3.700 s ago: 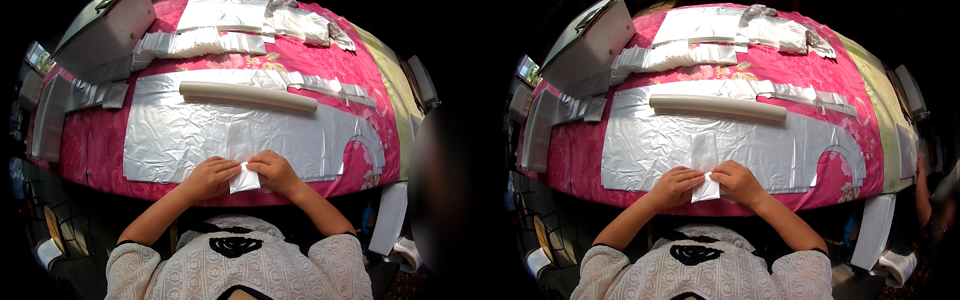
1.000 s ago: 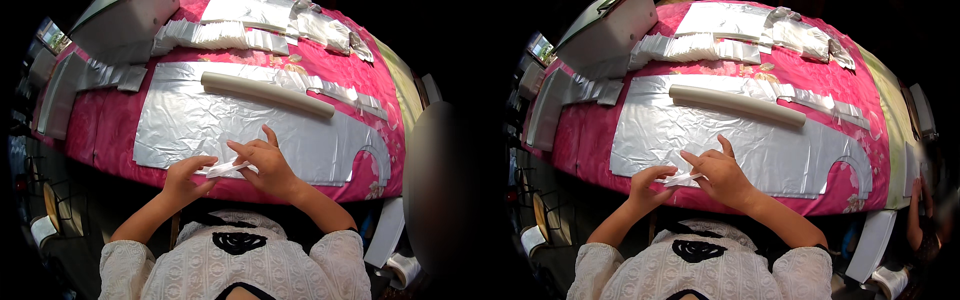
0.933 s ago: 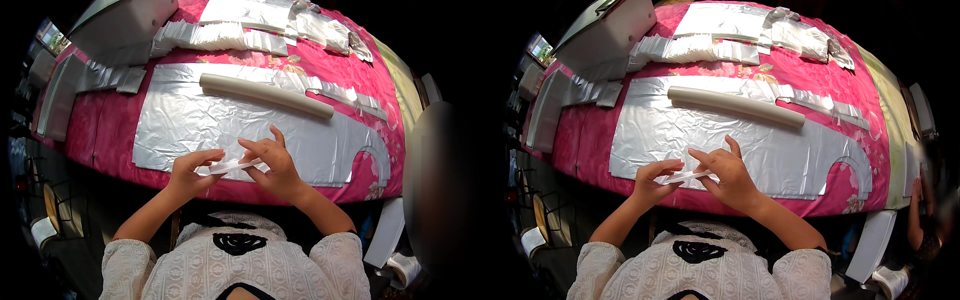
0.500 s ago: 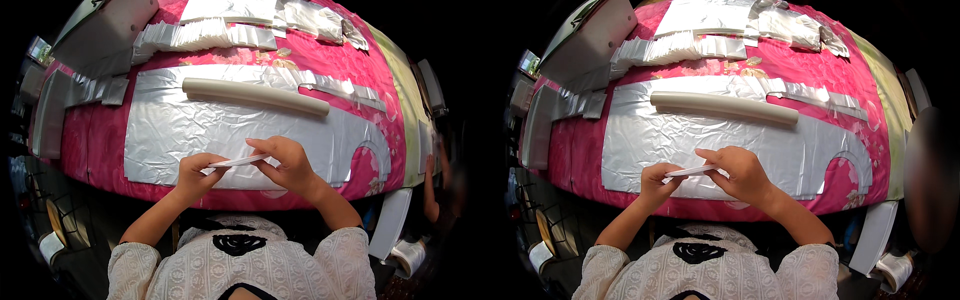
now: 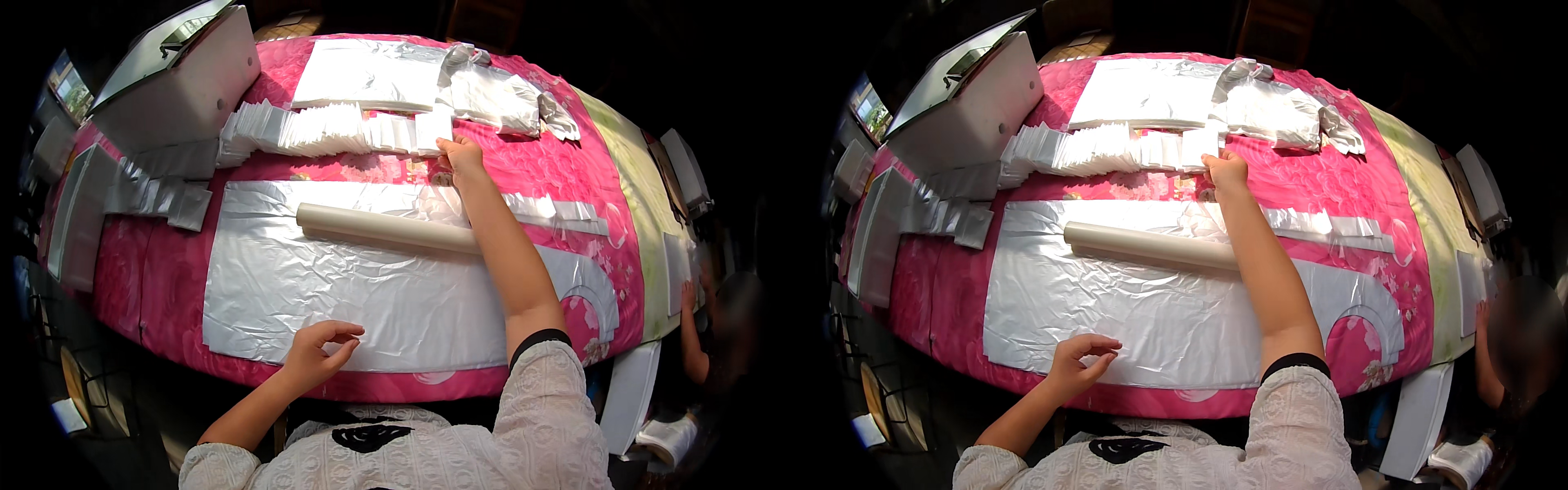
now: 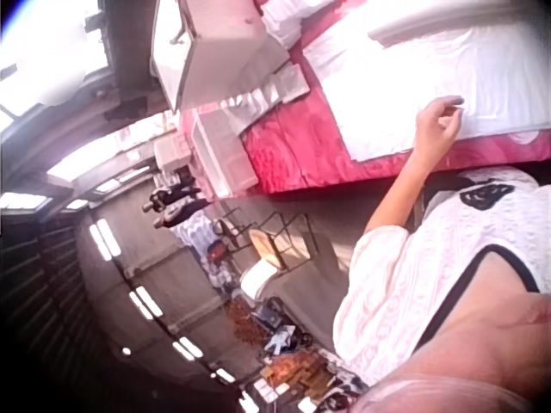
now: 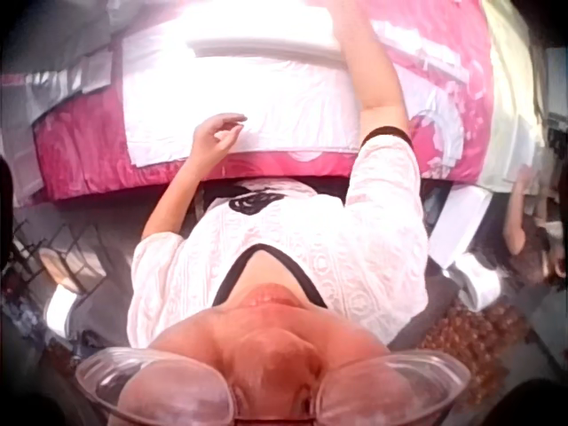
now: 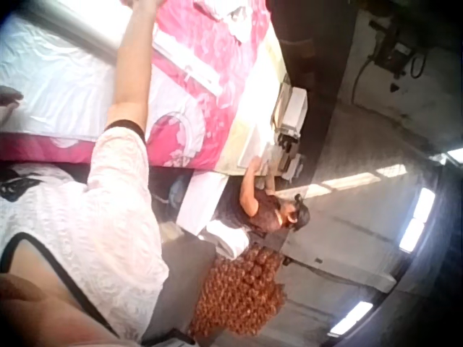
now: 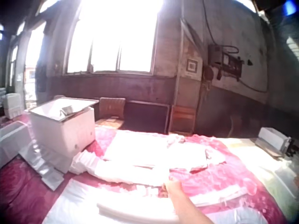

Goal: The person wraps small rectangular items in clear plastic film on a pink table. They unroll a strip of film, place an item on it, and fold the film over to encase the item. The wrapped items are stacked on the table as the process repeats.

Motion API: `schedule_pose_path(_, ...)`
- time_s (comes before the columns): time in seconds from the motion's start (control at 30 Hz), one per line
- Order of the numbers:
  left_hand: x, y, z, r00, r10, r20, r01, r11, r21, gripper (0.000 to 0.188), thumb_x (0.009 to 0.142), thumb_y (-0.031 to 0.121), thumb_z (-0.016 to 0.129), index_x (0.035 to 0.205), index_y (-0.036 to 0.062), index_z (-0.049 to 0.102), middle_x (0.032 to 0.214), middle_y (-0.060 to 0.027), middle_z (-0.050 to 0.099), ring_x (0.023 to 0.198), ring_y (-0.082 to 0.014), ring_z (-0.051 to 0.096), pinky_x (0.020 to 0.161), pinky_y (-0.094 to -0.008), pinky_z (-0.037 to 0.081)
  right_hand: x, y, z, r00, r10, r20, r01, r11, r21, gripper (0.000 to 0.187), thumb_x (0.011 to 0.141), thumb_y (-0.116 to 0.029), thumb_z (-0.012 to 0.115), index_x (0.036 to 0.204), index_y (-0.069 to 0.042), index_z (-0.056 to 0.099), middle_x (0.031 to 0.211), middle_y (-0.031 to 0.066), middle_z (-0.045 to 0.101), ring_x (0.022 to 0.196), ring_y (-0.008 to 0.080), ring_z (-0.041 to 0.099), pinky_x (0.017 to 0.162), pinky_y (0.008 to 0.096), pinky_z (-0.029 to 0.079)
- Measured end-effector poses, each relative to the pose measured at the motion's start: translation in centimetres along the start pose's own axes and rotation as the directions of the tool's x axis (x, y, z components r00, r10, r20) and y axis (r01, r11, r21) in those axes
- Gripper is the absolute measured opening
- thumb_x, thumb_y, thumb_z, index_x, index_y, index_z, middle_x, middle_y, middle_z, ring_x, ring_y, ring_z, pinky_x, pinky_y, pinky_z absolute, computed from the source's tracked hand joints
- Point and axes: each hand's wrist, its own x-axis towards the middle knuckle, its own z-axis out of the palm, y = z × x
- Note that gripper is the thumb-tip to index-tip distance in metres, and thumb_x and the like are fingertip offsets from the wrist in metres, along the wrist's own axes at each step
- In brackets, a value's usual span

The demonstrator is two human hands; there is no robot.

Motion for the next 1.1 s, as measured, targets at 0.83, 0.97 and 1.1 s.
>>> schedule_pose_path(0.83, 4.1, 1.5, 5.5, 0.934, 0.261, 0.243, -0.351, 0.790, 0.503, 0.073, 0.079, 0.025, 0.066, 0.138, 0.0034, 0.029, 0.145, -0.0238, 0.021, 0.130, -0.0400, 0.030, 0.104, -0.0417, 0.031, -31.6, 2.5, -10.7, 0.849, -0.145, 0.508, 0.507, 0.491, -0.708, 0.049, 0.082, -0.032, 0.061, 0.119, 0.000, 0.054, 0.112, 0.0182, 0.054, 0.103, 0.0336, 0.050, 0.090, 0.0401, 0.041)
schedule_pose_path(0.97, 5.8, 0.6, 8.6, 0.926, 0.279, 0.255, -0.376, 0.745, 0.551, 0.083, 0.080, 0.037, 0.062, 0.140, -0.0014, 0.020, 0.146, -0.0291, 0.007, 0.134, -0.0444, 0.014, 0.109, -0.0449, 0.020, -29.2, 5.3, -12.5, 0.722, -0.354, 0.594, 0.692, 0.356, -0.628, 0.048, 0.089, -0.033, 0.050, 0.123, 0.000, 0.051, 0.129, 0.0211, 0.045, 0.122, 0.0358, 0.039, 0.102, 0.0404, 0.032)
schedule_pose_path(1.1, 6.2, 1.2, 10.1, 0.909, 0.294, 0.295, -0.416, 0.679, 0.605, 0.083, 0.077, 0.037, 0.062, 0.139, -0.0011, 0.022, 0.146, -0.0272, 0.009, 0.135, -0.0435, 0.012, 0.109, -0.0460, 0.018, -23.8, 5.6, -19.8, 0.796, -0.393, 0.460, 0.553, 0.165, -0.816, 0.046, 0.090, -0.028, 0.049, 0.127, 0.000, 0.047, 0.136, 0.0189, 0.040, 0.130, 0.0333, 0.032, 0.106, 0.0404, 0.028)
